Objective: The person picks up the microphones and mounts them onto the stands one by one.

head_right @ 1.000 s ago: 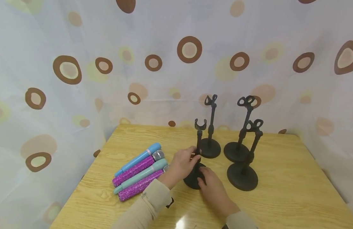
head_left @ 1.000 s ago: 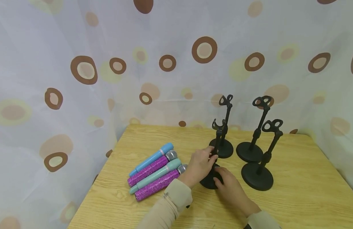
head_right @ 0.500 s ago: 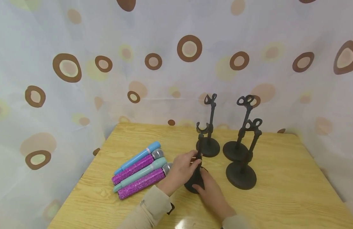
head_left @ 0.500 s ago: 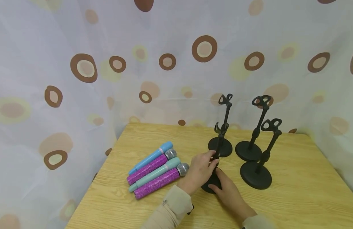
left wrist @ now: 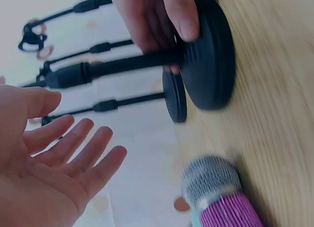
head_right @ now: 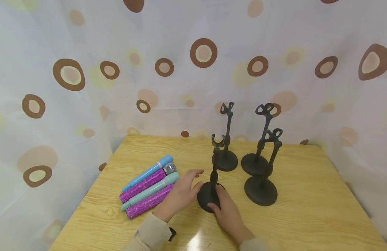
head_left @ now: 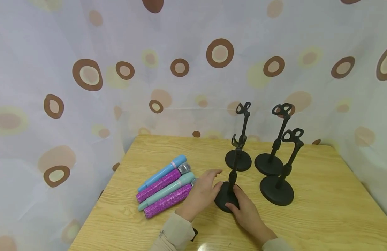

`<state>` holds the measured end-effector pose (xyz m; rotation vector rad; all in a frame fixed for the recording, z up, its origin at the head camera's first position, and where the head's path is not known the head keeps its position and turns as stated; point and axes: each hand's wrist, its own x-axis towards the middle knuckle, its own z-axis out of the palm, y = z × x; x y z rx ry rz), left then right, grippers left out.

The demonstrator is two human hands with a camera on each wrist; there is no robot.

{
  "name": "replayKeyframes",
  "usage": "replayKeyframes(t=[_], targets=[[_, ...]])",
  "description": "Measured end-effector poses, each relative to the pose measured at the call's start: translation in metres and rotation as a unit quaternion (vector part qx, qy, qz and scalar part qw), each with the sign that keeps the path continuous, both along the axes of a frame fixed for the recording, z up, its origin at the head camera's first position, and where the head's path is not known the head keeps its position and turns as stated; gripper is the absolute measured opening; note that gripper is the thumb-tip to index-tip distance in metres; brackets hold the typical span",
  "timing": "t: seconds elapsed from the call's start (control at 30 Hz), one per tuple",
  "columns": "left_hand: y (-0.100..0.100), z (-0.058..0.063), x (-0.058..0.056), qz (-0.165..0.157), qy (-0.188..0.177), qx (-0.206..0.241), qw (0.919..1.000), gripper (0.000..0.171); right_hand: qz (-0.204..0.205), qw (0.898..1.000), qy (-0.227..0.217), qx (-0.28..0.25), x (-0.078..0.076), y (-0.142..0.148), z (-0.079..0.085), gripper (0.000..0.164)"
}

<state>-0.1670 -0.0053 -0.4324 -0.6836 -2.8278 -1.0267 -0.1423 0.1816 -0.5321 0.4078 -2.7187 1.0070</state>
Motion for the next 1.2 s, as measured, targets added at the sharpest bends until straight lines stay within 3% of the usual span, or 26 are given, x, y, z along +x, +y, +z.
replayKeyframes(t=[0.3,0.53,0.7,0.93,1.2], targets=[[-0.044,-0.004,-0.002,0.041,0.028,-0.001,0.9988,0.035,-0.002,1.0,-0.03,0.005,0.001,0.001,0.004,0.067],[-0.069,-0.014,0.001,0.049,0.058,-0.022,0.9969,0.03,0.0,0.999,-0.043,0.02,0.001,0.001,0.007,0.068],[-0.079,-0.024,0.005,0.059,0.073,-0.051,0.9943,0.029,0.011,0.998,-0.016,0.053,0.002,0.001,0.007,0.063],[-0.089,-0.032,0.012,0.087,0.066,-0.098,0.9892,0.032,0.017,0.996,-0.001,0.085,0.003,0.003,0.011,0.06],[-0.095,-0.045,0.018,0.1,0.113,-0.17,0.9738,0.033,0.017,0.996,-0.022,0.09,0.001,0.004,0.01,0.063]])
